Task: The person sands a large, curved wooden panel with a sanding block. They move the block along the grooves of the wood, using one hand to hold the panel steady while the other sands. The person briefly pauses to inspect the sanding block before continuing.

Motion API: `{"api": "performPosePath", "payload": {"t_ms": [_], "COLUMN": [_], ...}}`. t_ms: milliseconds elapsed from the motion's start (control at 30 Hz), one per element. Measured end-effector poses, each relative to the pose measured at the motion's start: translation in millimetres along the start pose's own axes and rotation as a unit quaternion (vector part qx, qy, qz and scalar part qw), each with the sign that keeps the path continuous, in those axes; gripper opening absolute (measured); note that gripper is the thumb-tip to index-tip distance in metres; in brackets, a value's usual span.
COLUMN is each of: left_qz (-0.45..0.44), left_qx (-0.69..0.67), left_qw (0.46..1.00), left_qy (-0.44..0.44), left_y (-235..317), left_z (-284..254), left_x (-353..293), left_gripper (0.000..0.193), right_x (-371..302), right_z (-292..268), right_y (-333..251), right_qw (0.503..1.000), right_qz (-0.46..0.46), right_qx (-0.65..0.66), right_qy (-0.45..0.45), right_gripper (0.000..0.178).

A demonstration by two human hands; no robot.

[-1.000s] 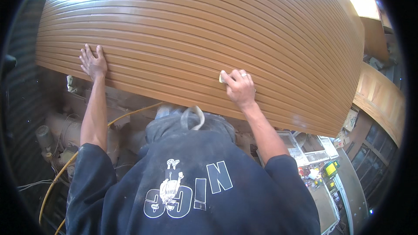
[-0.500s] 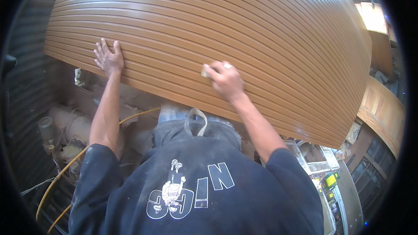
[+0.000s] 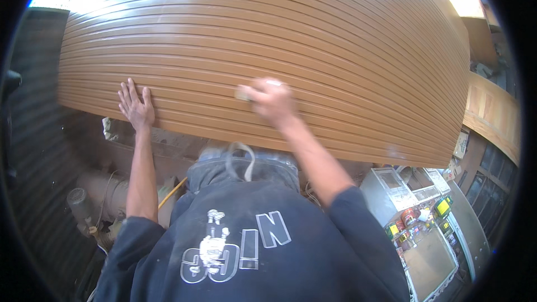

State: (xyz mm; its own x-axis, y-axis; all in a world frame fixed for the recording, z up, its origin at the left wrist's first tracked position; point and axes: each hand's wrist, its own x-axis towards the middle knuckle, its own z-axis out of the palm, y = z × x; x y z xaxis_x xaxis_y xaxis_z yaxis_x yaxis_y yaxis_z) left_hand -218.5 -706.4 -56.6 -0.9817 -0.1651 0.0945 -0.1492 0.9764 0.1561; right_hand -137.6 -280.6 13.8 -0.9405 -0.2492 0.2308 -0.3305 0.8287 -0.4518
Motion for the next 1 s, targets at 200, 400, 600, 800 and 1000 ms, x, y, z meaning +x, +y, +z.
{"api": "performPosePath", "payload": {"t_ms": [200,400,600,800,1000], "left_qz": [-0.069,-0.078,-0.035,-0.115,-0.151], "left_qx": [0.046,0.034,0.002,0.005,0.003], "left_qw": [0.996,0.996,0.999,0.993,0.988], "left_qy": [-0.025,-0.023,-0.025,-0.010,-0.028], "left_y": [-38.3,-29.1,-52.7,-119.3,-129.8], "left_z": [5.1,11.8,7.1,-4.2,-7.8], "left_x": [85.2,89.5,91.0,93.6,93.8], "left_gripper": [0.083,0.083,0.076,0.080,0.083], "right_x": [-82.4,65.1,128.5,5.4,-19.5], "right_z": [-53.9,89.8,138.6,7.8,-9.8], "right_y": [45.1,-65.8,-125.1,-23.9,11.1], "right_qw": [0.993,1.000,0.998,0.994,0.998], "right_qz": [0.102,0.023,0.041,0.060,0.014], "right_qx": [-0.055,0.015,-0.034,-0.083,-0.024], "right_qy": [-0.005,0.004,0.023,-0.032,-0.051], "right_gripper": [0.046,0.027,0.029,0.035,0.059]}}
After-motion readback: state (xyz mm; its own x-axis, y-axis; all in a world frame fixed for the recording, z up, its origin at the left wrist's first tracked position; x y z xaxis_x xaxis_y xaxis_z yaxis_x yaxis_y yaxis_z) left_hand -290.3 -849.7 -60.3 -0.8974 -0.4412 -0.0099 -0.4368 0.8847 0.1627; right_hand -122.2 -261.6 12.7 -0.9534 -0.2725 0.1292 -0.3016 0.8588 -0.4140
